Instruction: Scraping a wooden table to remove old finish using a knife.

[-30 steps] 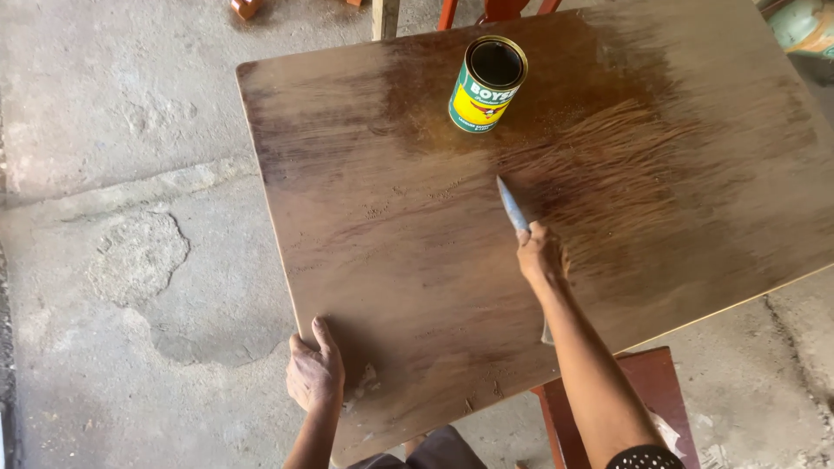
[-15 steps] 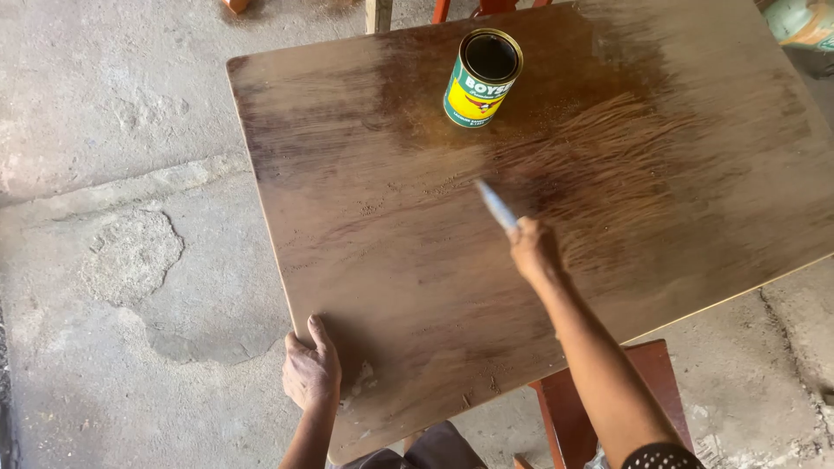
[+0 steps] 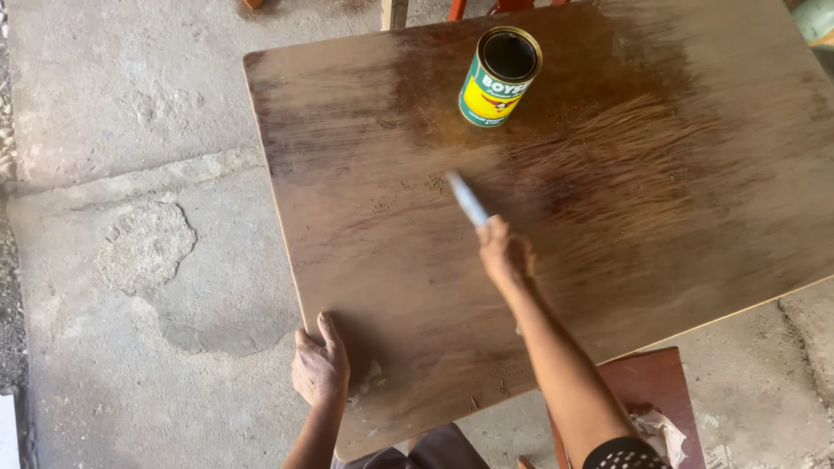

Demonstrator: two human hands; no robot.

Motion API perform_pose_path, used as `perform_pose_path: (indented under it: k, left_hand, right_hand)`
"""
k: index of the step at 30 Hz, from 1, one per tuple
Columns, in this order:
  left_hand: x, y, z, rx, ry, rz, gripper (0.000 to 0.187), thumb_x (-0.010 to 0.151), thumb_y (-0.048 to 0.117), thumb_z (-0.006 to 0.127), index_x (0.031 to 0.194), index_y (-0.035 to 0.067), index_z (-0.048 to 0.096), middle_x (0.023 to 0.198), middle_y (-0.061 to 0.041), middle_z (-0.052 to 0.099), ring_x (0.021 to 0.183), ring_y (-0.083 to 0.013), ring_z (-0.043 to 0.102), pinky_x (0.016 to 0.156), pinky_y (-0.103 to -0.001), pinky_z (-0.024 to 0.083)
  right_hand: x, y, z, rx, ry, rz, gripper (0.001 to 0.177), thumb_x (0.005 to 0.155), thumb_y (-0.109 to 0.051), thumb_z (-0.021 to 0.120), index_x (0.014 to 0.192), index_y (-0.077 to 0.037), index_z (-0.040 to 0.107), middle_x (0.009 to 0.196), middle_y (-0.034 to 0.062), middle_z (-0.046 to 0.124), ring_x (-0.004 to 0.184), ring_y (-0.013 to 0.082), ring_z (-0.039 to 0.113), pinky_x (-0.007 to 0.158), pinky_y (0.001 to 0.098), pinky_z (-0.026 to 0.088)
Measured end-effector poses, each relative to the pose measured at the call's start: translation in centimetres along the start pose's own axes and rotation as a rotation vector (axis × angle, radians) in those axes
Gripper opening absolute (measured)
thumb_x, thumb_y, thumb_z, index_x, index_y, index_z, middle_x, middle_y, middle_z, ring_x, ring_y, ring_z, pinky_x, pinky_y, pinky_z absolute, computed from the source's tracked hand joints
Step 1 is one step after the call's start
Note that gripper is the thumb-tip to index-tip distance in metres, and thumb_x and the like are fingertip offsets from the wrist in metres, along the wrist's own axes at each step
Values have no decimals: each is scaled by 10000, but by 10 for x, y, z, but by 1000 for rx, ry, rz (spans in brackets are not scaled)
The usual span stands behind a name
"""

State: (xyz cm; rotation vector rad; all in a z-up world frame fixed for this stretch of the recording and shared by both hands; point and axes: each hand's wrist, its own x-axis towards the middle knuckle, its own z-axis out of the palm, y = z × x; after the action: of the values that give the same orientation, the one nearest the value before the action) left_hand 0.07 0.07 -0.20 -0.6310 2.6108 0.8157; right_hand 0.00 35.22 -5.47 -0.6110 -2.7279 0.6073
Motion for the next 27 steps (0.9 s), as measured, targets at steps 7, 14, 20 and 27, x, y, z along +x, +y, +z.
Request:
perform_pose_path:
  k: [7,14,20,27]
  left_hand:
    - [6,-6,3,-6,-20,-17,718,966,714,362,1141,81,652,954,-219,753,950,-432,717,849,-541,547]
    - [12,-11,6,-41,-66,-25,703,960,704,366,1214,102,629,987,-217,749,950,-433,718,841,-547,552]
    - [15,-17,8,-91,-56,-28,660,955,673,408,1251,121,616,1046,-208,742,1004,-437,698,884,-541,532]
    - [19,-25,12,-185,-80,-5,645,964,644,396,1310,137,594,1116,-205,725,1054,-437,676,907,-537,515]
  right_hand:
    - [-3,-24,22,-39,74,301,222,1107,-267,482,1117,-61,561,627,53,587,368,125,440,267,286,331]
    - [6,-9,20,-53,-20,122,131,1078,-178,504,988,-92,546,635,65,608,402,186,524,300,351,390]
    - [-26,-107,60,-85,-18,186,191,1069,-283,513,1009,-107,553,641,138,651,527,311,656,448,469,493]
    - [-19,-55,92,-16,98,-9,207,1027,-310,518,923,-132,524,667,94,570,541,252,569,473,418,460]
